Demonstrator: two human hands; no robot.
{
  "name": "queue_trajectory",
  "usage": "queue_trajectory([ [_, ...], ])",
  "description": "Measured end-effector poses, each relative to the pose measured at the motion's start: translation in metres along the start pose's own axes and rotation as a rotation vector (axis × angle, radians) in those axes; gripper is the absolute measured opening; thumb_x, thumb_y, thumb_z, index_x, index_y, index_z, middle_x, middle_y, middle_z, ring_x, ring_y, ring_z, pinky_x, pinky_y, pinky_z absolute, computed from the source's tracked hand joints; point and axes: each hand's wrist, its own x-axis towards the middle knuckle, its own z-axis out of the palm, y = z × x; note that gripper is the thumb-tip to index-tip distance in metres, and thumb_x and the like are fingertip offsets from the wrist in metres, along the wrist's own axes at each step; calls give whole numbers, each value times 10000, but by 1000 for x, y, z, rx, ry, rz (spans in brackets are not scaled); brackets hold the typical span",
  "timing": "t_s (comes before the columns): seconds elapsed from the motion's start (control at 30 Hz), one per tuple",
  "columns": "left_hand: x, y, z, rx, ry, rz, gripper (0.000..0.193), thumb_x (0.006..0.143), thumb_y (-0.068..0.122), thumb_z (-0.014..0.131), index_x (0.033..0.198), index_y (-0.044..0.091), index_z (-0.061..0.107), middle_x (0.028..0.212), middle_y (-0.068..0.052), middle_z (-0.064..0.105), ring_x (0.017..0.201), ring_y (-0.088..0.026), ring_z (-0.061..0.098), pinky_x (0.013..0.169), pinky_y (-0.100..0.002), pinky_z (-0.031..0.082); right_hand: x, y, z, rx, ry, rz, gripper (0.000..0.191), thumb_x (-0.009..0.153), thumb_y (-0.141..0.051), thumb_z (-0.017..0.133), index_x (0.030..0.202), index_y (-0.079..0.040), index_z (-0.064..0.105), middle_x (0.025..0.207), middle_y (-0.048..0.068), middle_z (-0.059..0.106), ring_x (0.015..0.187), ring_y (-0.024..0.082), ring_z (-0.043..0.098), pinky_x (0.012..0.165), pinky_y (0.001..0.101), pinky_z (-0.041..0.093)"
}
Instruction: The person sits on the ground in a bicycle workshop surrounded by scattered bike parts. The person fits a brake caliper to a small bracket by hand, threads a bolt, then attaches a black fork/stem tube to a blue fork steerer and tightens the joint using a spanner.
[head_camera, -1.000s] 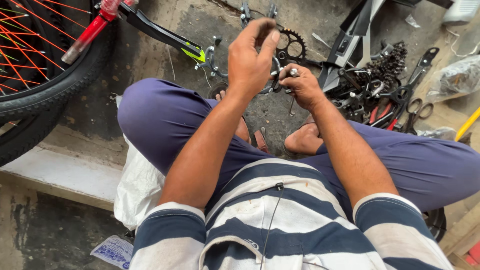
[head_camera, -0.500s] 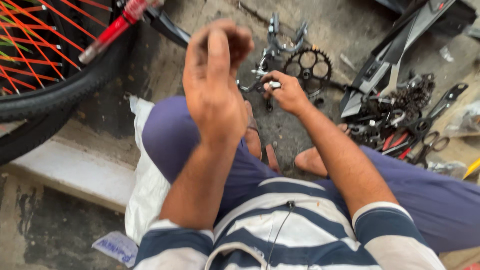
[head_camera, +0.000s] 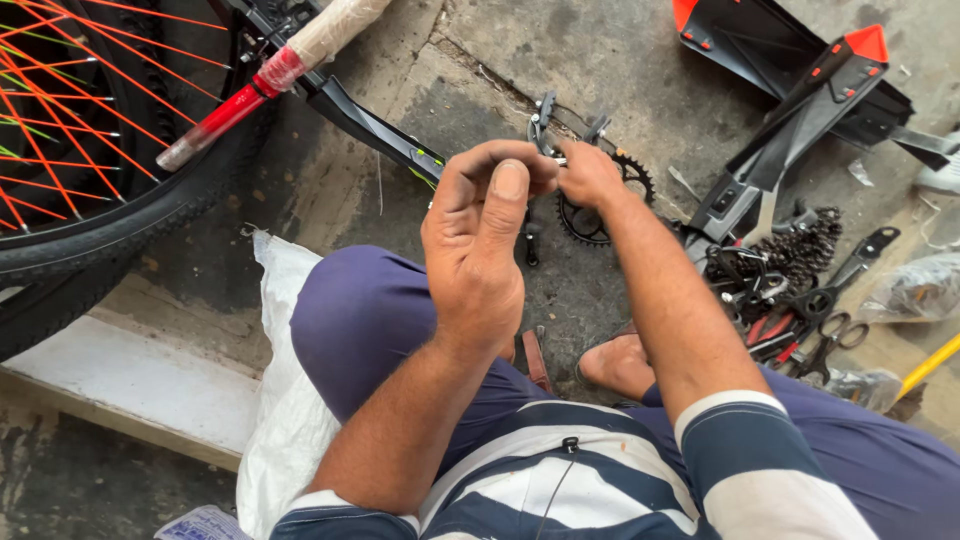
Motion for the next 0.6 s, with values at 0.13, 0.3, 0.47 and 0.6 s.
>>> queue_trajectory([
  [0.13, -3, -7, 1, -4, -19, 9, 168, 1151, 137, 593, 1221, -14, 620, 1120, -83, 692, 1043, -128, 633, 1003, -302, 510, -19, 13, -14, 129, 369, -37, 198, 942, -185, 674, 1094, -77, 742, 1028, 228, 716, 999, 436, 661, 841, 500, 513],
  [0.3, -6, -18, 9, 86, -75, -10, 203, 1106, 144, 618, 1250, 2, 631, 1151, -83, 686, 1084, -145, 635, 1010, -329, 516, -61, 30, -32, 682, 516, 68, 208, 1021, -229, 709, 995, -22, 725, 816, 94, 659, 681, 190, 561, 598, 350, 427],
  [0.47, -22, -30, 15, 846, -297, 142, 758, 886, 441, 816, 1453, 44, 507, 1386, -182, 628, 1318, -313, 619, 1139, -429, 482, -158, 27, -52, 1295, 347, 101, 150, 1037, -175, 639, 1034, -27, 665, 823, 27, 654, 534, 71, 505, 463, 226, 356],
  [0.6, -48, -45, 27, 1152, -553, 343, 1458, 551, 598, 979, 1577, -9, 139, 1558, -381, 262, 1441, -558, 257, 1152, -574, 240, -241, 13, -64, 1549, 322, -9, 163, 1023, -122, 616, 1152, -21, 619, 900, 76, 680, 512, 76, 486, 470, 237, 382],
])
